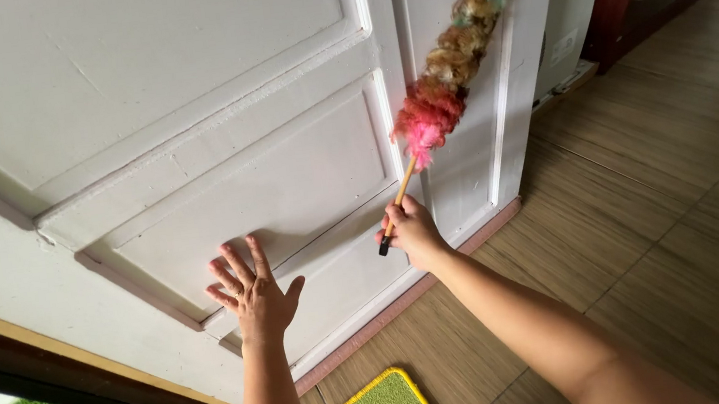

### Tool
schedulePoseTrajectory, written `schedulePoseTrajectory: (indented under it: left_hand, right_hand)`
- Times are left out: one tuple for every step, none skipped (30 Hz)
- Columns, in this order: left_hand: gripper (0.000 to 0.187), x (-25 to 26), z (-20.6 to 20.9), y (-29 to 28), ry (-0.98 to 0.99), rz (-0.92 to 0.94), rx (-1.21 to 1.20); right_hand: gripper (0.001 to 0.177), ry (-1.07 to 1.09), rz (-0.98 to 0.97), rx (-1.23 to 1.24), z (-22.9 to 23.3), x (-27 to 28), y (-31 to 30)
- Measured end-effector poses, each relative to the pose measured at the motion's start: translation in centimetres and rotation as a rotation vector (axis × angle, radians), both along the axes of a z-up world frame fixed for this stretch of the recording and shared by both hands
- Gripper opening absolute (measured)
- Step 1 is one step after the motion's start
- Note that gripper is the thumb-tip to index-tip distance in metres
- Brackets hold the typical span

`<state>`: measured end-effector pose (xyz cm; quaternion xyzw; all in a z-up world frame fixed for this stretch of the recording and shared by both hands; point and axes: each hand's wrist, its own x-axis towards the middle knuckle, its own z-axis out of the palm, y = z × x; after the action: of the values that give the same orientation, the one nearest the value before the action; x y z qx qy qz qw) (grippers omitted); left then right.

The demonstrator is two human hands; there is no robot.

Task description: Cleaning a paneled door with a multi-colored feather duster.

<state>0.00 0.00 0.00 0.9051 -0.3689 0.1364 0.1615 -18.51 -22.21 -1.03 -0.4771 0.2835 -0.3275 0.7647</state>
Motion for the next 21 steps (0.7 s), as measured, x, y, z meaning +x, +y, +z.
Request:
schedulePoseTrajectory:
  left_hand:
    - [0.125, 0.1, -0.2, 0.0, -0.018, -0.018, -0.031]
    - [0.125, 0.1, -0.2, 0.0, -0.015, -0.015, -0.032]
    - [0.125, 0.1, -0.2, 0.0, -0.023, -0.010, -0.023]
    - [0.125, 0.0, -0.3, 0.0, -0.031, -0.005, -0.014]
    - [0.125, 0.0, -0.1, 0.0, -0.030, -0.002, -0.013]
    - [0.125, 0.0, 0.0, 0.1, -0.015, 0.004, 0.000]
    - [0.125, 0.0, 0.2, 0.0, -0.001, 0.009, 0.014]
    - [0.125, -0.1, 0.2, 0.1, -0.003, 0.011, 0.015]
    - [0.125, -0.1, 0.3, 0.0, 0.009, 0.020, 0.034]
    - [0.125, -0.1, 0.4, 0.0, 0.021, 0.028, 0.052]
    - [0.125, 0.0, 0.3, 0.0, 0.022, 0.031, 0.052]
    - [0.125, 0.1, 0.2, 0.0, 0.012, 0.025, 0.045]
    - [0.124, 0.1, 0.1, 0.0, 0.002, 0.016, 0.039]
    - [0.124, 0.0, 0.2, 0.0, 0.004, 0.016, 0.039]
    - [0.124, -0.1, 0.3, 0.0, 0.017, 0.026, 0.049]
    - [0.124, -0.1, 0.4, -0.1, 0.031, 0.036, 0.060]
    - [0.124, -0.1, 0.4, -0.1, 0.033, 0.036, 0.062]
    - [0.124, -0.1, 0.3, -0.1, 0.025, 0.031, 0.052]
    - [0.124, -0.1, 0.3, -0.1, 0.017, 0.029, 0.043]
    - [0.124, -0.1, 0.1, -0.1, 0.020, 0.032, 0.045]
    - [0.124, 0.0, 0.1, -0.1, 0.011, 0.022, 0.037]
  right_hand:
    - [0.016, 0.012, 0.011, -0.058, -0.4, 0.0, -0.2]
    - [0.016, 0.016, 0.015, -0.059, -1.7, 0.1, -0.4]
    - [0.016, 0.051, -0.004, 0.033, -3.0, 0.3, -0.6]
    - [0.016, 0.087, -0.024, 0.125, -4.2, 0.4, -0.8]
    - [0.016, 0.088, -0.020, 0.126, -5.5, 0.5, -1.0]
    - [0.017, 0.149, -0.035, 0.254, -6.8, 0.5, -1.1]
    - [0.018, 0.208, -0.052, 0.382, -8.0, 0.6, -1.3]
    - [0.018, 0.207, -0.049, 0.383, -7.9, 0.6, -1.4]
    - [0.018, 0.200, -0.056, 0.457, -7.7, 0.5, -1.7]
    - [0.019, 0.192, -0.063, 0.531, -7.5, 0.5, -1.9]
    - [0.019, 0.193, -0.061, 0.530, -6.3, 0.5, -1.6]
    - [0.018, 0.129, -0.067, 0.520, -5.2, 0.5, -1.4]
    - [0.018, 0.066, -0.076, 0.511, -4.1, 0.4, -1.2]
    - [0.018, 0.068, -0.077, 0.510, -3.2, 0.4, -0.9]
    - [0.018, 0.039, -0.070, 0.383, -2.3, 0.4, -0.6]
    - [0.018, 0.011, -0.063, 0.255, -1.3, 0.4, -0.3]
    - [0.018, 0.013, -0.064, 0.256, -1.6, 0.4, -0.4]
    - [0.016, 0.018, -0.062, 0.115, -1.9, 0.5, -0.5]
    - [0.016, 0.024, -0.057, -0.025, -2.3, 0.7, -0.6]
    - [0.016, 0.027, -0.055, -0.024, -4.1, 1.0, -1.3]
    - [0.016, 0.070, -0.057, -0.059, -5.8, 1.5, -2.0]
